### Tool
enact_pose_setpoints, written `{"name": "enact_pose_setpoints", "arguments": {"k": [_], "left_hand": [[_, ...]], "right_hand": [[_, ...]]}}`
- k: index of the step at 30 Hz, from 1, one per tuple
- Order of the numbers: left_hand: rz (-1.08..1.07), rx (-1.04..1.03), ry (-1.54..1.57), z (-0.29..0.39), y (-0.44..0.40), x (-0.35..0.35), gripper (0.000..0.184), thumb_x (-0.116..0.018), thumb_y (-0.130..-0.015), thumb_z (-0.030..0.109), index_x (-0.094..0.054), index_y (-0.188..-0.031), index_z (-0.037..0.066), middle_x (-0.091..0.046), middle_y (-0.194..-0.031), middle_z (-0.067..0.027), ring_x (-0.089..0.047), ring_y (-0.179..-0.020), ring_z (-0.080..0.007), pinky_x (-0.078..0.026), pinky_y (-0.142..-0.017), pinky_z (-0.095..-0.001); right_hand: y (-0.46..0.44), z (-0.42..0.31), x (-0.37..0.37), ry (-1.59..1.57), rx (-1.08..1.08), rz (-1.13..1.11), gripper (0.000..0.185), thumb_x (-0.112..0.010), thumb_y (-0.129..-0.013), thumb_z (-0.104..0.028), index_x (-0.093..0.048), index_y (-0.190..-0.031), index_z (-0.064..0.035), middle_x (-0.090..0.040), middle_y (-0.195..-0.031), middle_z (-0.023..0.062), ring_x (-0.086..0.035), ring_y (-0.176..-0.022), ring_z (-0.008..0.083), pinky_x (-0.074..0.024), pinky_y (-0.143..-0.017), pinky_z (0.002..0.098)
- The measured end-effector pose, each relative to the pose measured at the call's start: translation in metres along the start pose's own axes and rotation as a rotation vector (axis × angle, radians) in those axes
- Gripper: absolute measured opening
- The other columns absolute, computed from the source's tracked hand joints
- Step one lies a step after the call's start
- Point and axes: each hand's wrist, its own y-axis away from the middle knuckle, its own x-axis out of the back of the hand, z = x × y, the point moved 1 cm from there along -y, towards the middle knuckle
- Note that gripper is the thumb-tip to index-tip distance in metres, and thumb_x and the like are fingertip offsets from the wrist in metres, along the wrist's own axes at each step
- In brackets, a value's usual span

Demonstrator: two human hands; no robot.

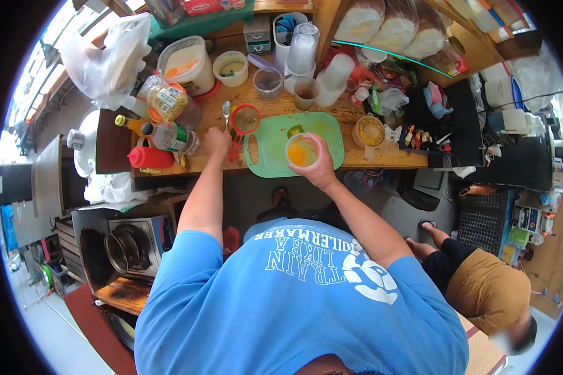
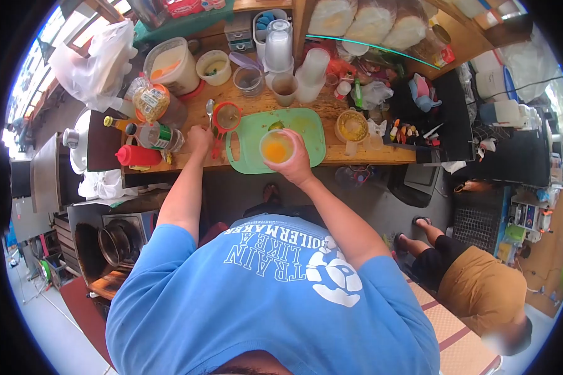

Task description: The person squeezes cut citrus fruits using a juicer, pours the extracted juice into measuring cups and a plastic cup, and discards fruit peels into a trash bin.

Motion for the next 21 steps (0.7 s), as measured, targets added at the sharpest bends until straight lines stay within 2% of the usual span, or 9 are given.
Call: {"name": "enact_pose_setpoints", "arguments": {"k": [3, 5, 6, 8, 9, 11, 14, 18, 21], "left_hand": [[-0.011, -0.007, -0.102, 0.018, 0.001, 0.012, 0.026, -0.069, -0.085, 0.029, -0.077, -0.095, 0.007, -0.074, -0.098, -0.0209, -0.071, -0.095, -0.0375, -0.057, -0.085, -0.0470], [-0.077, 0.025, -0.302, 0.030, -0.001, 0.021, 0.027, -0.069, -0.085, 0.024, -0.075, -0.107, 0.010, -0.071, -0.111, -0.0198, -0.069, -0.102, -0.0376, -0.056, -0.087, -0.0472], [-0.080, 0.015, -0.305, 0.032, -0.002, 0.023, 0.027, -0.069, -0.085, 0.024, -0.075, -0.107, 0.010, -0.071, -0.111, -0.0198, -0.069, -0.102, -0.0376, -0.056, -0.087, -0.0472], [0.003, -0.295, -0.213, 0.035, -0.008, 0.026, 0.040, -0.068, -0.085, 0.021, -0.068, -0.124, 0.017, -0.066, -0.125, -0.0177, -0.066, -0.109, -0.0373, -0.054, -0.091, -0.0479], [-0.004, -0.307, -0.215, 0.034, -0.017, 0.024, 0.040, -0.068, -0.085, 0.021, -0.068, -0.124, 0.017, -0.066, -0.125, -0.0177, -0.066, -0.109, -0.0373, -0.054, -0.091, -0.0479], [-0.117, -0.653, -0.223, 0.032, -0.041, 0.013, 0.052, -0.067, -0.084, 0.018, -0.062, -0.135, 0.022, -0.062, -0.132, -0.0161, -0.065, -0.111, -0.0388, -0.053, -0.093, -0.0485], [-0.210, -0.796, -0.200, 0.040, -0.065, 0.003, 0.052, -0.068, -0.083, 0.020, -0.062, -0.135, 0.020, -0.064, -0.126, -0.0202, -0.064, -0.110, -0.0399, -0.052, -0.093, -0.0489], [-0.344, -0.711, -0.265, 0.056, -0.085, -0.001, 0.051, -0.068, -0.083, 0.022, -0.063, -0.133, 0.018, -0.067, -0.120, -0.0223, -0.065, -0.110, -0.0403, -0.052, -0.094, -0.0478], [-0.210, -0.601, -0.248, 0.063, -0.079, 0.011, 0.048, -0.069, -0.082, 0.024, -0.066, -0.128, 0.012, -0.069, -0.113, -0.0234, -0.066, -0.108, -0.0402, -0.053, -0.093, -0.0483]], "right_hand": [[0.020, -0.008, 0.021, -0.055, -0.130, -0.012, 0.086, -0.093, -0.063, -0.015, -0.048, -0.136, -0.0050, -0.053, -0.134, 0.0116, -0.056, -0.123, 0.0242, -0.0466, -0.105, 0.0394], [0.035, -0.009, 0.035, -0.047, -0.176, -0.020, 0.085, -0.092, -0.065, -0.014, -0.047, -0.137, -0.0040, -0.051, -0.136, 0.0113, -0.055, -0.124, 0.0236, -0.0469, -0.105, 0.0392], [0.043, -0.006, 0.041, -0.046, -0.180, -0.010, 0.085, -0.092, -0.065, -0.014, -0.047, -0.137, -0.0040, -0.051, -0.136, 0.0113, -0.055, -0.124, 0.0236, -0.0469, -0.105, 0.0392], [0.059, 0.000, 0.052, -0.003, -0.177, 0.068, 0.081, -0.093, -0.061, -0.018, -0.053, -0.131, -0.0052, -0.053, -0.132, 0.0131, -0.060, -0.117, 0.0271, -0.0488, -0.102, 0.0377], [0.066, 0.002, 0.057, 0.000, -0.184, 0.079, 0.081, -0.093, -0.061, -0.018, -0.053, -0.131, -0.0052, -0.053, -0.132, 0.0131, -0.060, -0.117, 0.0271, -0.0488, -0.102, 0.0377], [0.078, 0.001, 0.066, -0.011, -0.250, 0.099, 0.081, -0.093, -0.061, -0.018, -0.054, -0.131, -0.0056, -0.054, -0.132, 0.0125, -0.060, -0.117, 0.0256, -0.0493, -0.101, 0.0374], [0.090, 0.006, 0.071, -0.022, -0.330, 0.131, 0.081, -0.093, -0.061, -0.019, -0.054, -0.131, -0.0058, -0.054, -0.131, 0.0114, -0.060, -0.116, 0.0248, -0.0493, -0.101, 0.0367], [0.094, 0.010, 0.070, -0.048, -0.364, 0.164, 0.081, -0.093, -0.061, -0.019, -0.054, -0.131, -0.0057, -0.055, -0.130, 0.0107, -0.060, -0.116, 0.0246, -0.0492, -0.101, 0.0365], [0.092, 0.010, 0.068, -0.045, -0.356, 0.170, 0.081, -0.093, -0.061, -0.019, -0.054, -0.131, -0.0059, -0.055, -0.130, 0.0102, -0.060, -0.116, 0.0246, -0.0492, -0.101, 0.0364]]}}
